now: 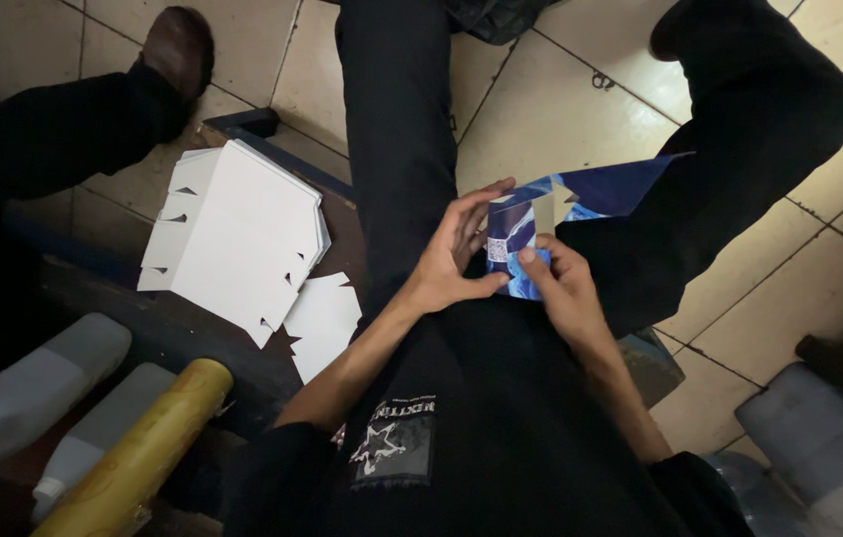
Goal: The person assembles cardboard boxes by folding the pre-cut white and blue cardboard sheets and tucking the tabs into the designated slots by hand.
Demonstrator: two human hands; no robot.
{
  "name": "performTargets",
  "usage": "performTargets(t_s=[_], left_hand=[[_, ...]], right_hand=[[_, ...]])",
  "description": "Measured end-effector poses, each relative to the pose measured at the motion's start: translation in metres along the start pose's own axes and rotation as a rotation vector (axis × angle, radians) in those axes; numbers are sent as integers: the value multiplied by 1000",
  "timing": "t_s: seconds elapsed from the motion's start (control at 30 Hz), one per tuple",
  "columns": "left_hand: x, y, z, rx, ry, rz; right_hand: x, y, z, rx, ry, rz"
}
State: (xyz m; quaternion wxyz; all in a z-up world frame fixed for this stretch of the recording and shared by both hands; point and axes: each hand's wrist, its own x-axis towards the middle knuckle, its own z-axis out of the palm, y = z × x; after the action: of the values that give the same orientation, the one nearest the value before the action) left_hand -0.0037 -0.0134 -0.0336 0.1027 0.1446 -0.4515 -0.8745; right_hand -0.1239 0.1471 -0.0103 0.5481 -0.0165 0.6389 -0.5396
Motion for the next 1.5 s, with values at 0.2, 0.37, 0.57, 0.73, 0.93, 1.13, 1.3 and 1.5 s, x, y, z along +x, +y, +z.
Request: performTargets(t_s=[0.2,0.37,0.57,0.73,0.93,1.13,1.3,1.5], left_hand=[[-3,-6,-1,-74,14,6],[-5,-9,5,-118,205,-70],[-2,-7,5,-35,206,-24],[1,-1,6,-107,201,-35],[6,6,12,-138,196,-71],[11,11,16,-130,192,-85],[9,10,24,-36,185,-98],[11,4,31,160,214,15]], right_hand=[[3,6,2,-49,-16,9],[-4,13,12,-189,62,-112],[-10,12,24,-135,60,-259],[-22,2,40,-279,171,-229],[-35,-3,49,-470,313,-377],[-37,-7,50,-664,398,-481],[-30,-8,51,-711,407,-651],[-21,31,34,-92,241,-447]])
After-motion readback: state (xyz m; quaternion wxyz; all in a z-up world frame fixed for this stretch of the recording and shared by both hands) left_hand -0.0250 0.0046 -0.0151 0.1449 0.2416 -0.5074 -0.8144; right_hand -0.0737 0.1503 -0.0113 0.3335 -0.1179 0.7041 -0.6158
